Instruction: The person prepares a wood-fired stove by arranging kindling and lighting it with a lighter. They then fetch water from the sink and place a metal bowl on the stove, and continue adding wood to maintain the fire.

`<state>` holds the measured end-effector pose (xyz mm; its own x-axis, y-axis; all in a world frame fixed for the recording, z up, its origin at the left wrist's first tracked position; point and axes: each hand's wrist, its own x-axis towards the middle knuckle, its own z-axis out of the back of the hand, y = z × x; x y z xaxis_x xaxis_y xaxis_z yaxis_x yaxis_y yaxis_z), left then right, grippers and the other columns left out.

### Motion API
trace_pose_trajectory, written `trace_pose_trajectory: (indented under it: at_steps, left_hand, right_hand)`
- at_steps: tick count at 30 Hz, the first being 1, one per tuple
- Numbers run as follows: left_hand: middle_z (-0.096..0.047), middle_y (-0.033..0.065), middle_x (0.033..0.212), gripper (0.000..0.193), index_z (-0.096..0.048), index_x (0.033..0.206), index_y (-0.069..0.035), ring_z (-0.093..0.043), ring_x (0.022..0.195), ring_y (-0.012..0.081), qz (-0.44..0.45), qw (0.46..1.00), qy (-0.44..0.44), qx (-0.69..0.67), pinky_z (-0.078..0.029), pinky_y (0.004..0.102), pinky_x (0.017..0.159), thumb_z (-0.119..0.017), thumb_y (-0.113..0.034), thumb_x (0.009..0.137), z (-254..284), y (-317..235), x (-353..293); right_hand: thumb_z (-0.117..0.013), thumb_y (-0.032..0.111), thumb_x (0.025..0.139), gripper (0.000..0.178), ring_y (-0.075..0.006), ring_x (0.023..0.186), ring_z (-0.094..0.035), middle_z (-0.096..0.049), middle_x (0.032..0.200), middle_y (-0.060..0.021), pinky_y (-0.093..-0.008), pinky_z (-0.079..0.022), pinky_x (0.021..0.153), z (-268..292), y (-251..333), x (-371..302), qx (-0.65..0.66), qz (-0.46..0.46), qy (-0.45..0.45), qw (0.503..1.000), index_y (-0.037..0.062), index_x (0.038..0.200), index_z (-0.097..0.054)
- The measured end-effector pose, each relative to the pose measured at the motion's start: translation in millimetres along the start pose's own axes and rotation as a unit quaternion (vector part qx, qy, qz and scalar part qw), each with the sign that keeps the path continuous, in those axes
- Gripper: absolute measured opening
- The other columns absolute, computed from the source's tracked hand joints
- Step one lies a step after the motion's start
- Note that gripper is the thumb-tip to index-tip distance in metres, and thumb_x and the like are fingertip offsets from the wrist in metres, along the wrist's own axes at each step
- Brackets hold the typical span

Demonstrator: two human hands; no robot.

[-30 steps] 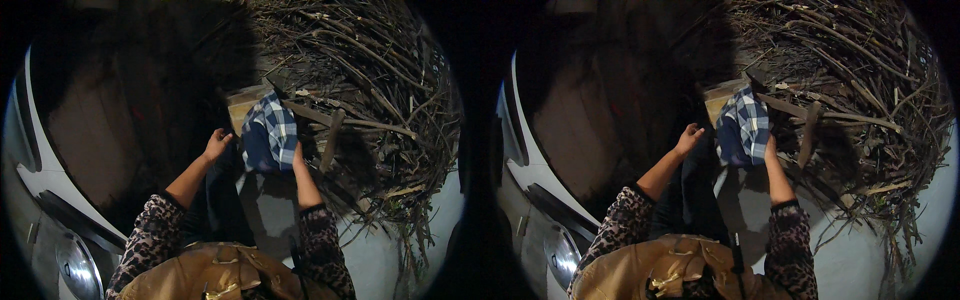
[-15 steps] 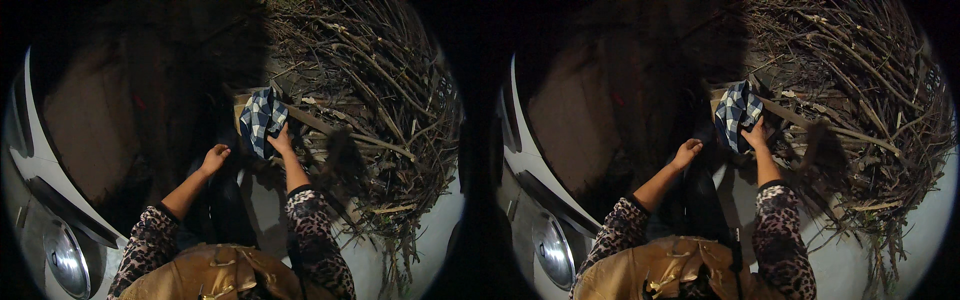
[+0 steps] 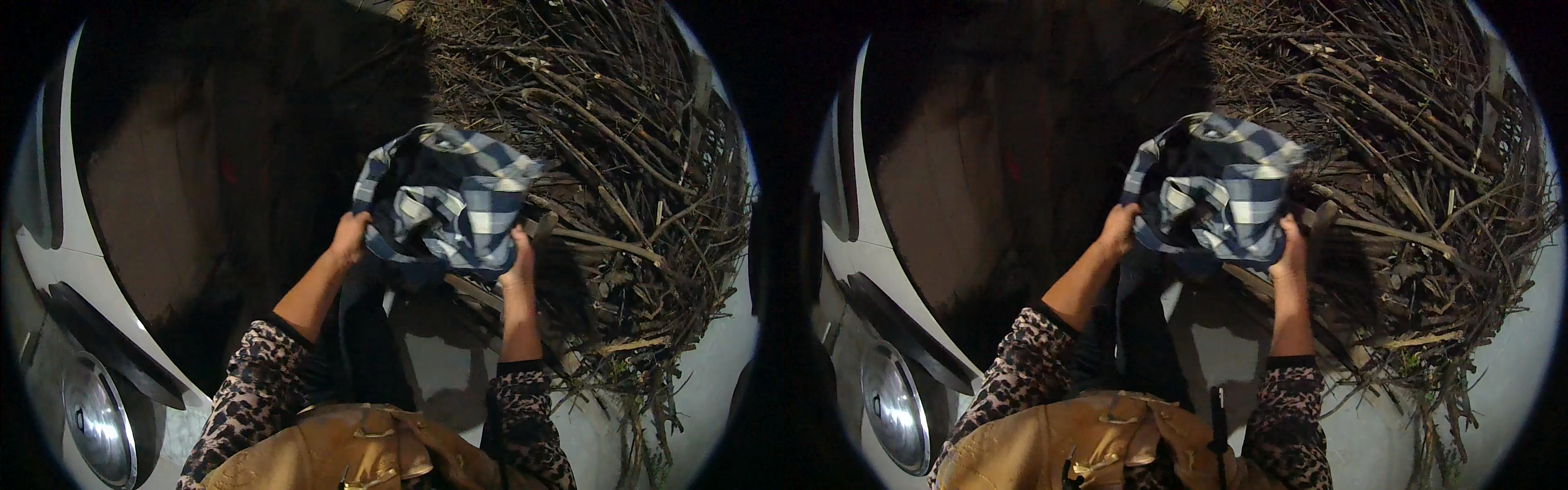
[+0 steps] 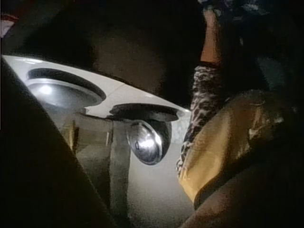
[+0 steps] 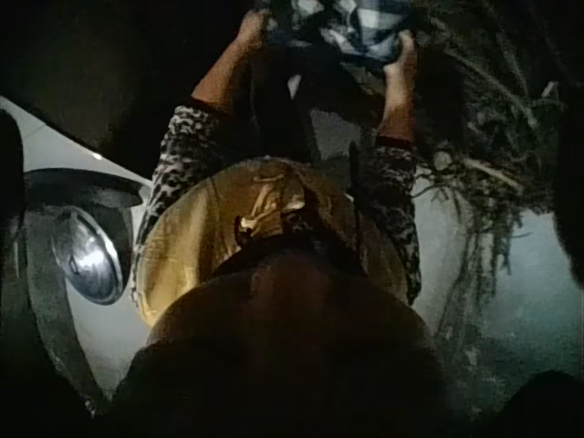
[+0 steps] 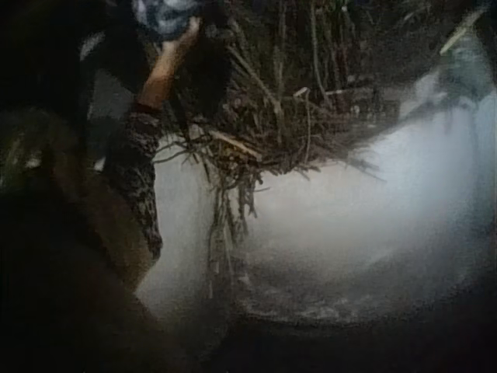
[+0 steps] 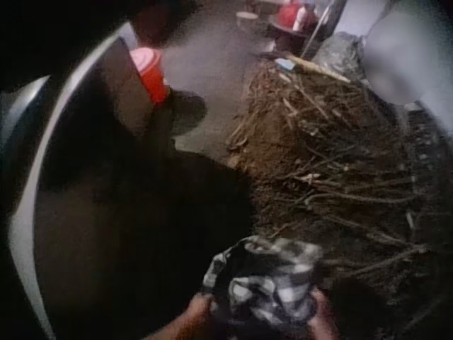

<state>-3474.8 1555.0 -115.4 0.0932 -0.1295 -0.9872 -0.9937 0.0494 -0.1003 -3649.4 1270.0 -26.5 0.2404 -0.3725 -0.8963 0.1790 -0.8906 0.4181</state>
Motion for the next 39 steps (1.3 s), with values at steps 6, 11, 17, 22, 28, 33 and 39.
trace_pose_trajectory:
  at_steps: [6,11,17,22,28,33,39]
  left_hand:
    - [-0.067,0.0101,0.073,0.02,-0.065,0.075,-0.006,-0.064,0.071,0.0263,0.072,0.983,0.068,-0.156,-0.056,0.0391,0.066,-0.056,-0.024,0.08,30,-49,-12]
    - [-0.07,0.0139,0.105,0.051,-0.064,0.114,-0.002,-0.068,0.091,0.0283,0.097,0.961,0.202,-0.162,-0.055,0.0414,0.086,-0.056,-0.047,0.092,29,-61,-29]
    - [-0.058,0.0146,0.13,0.069,-0.052,0.134,-0.003,-0.055,0.119,0.0285,0.143,0.962,0.232,0.017,-0.041,0.0429,0.104,-0.069,-0.047,0.083,16,-49,-56]
    - [-0.063,0.0087,0.114,0.058,-0.059,0.123,-0.002,-0.058,0.106,0.02,0.037,0.895,0.355,0.267,-0.046,0.0338,0.093,-0.082,-0.023,0.074,-18,-48,-106]
    - [-0.064,0.0062,0.101,0.038,-0.061,0.11,-0.003,-0.057,0.096,0.0167,-0.078,0.693,0.557,0.451,-0.047,0.0323,0.088,-0.074,-0.028,0.085,-43,-59,-204]
    - [-0.068,0.0138,0.103,0.031,-0.061,0.107,0.003,-0.062,0.095,0.0224,-0.027,0.616,0.675,0.405,-0.048,0.035,0.086,-0.069,-0.017,0.086,-38,-23,-230]
    - [-0.066,0.0201,0.101,0.036,-0.06,0.106,0.004,-0.062,0.095,0.0319,-0.123,0.57,0.7,0.413,-0.048,0.0387,0.084,-0.07,-0.009,0.074,-41,-18,-234]
  right_hand:
    - [-0.044,0.032,0.097,0.053,-0.0258,0.116,-0.056,-0.054,0.133,-0.0094,-0.0407,-0.045,0.098,36,40,7,0.039,0.023,0.04,0.998,0.0037,0.142,-0.041]
    - [-0.037,0.036,0.099,0.054,-0.0249,0.117,-0.055,-0.053,0.134,-0.009,-0.0403,-0.042,0.102,25,47,6,-0.041,0.045,0.04,0.997,0.0019,0.141,-0.042]
    - [-0.05,0.052,0.094,0.08,-0.0261,0.142,-0.027,-0.025,0.155,-0.0164,-0.0371,-0.021,0.114,7,37,1,-0.399,0.121,0.04,0.908,0.0049,0.152,-0.021]
    - [-0.071,0.056,0.077,0.097,-0.0402,0.132,-0.038,-0.039,0.141,-0.0242,-0.0519,-0.03,0.107,-15,-8,14,-0.757,0.127,-0.059,0.639,0.0067,0.149,-0.028]
    - [-0.056,0.006,0.086,0.044,-0.0355,0.123,-0.045,-0.051,0.134,-0.015,-0.0427,-0.036,0.103,29,-44,59,-0.675,0.348,-0.091,0.644,0.0035,0.13,-0.053]
    - [-0.045,0.034,0.099,0.047,-0.0277,0.117,-0.054,-0.058,0.129,-0.0112,-0.036,-0.041,0.1,36,-27,42,-0.193,0.095,-0.106,0.971,0.006,0.137,-0.049]
    - [-0.045,0.04,0.1,0.053,-0.0263,0.115,-0.055,-0.055,0.132,-0.0098,-0.0354,-0.044,0.099,-26,25,-131,0.051,-0.126,-0.068,0.988,0.0058,0.141,-0.045]
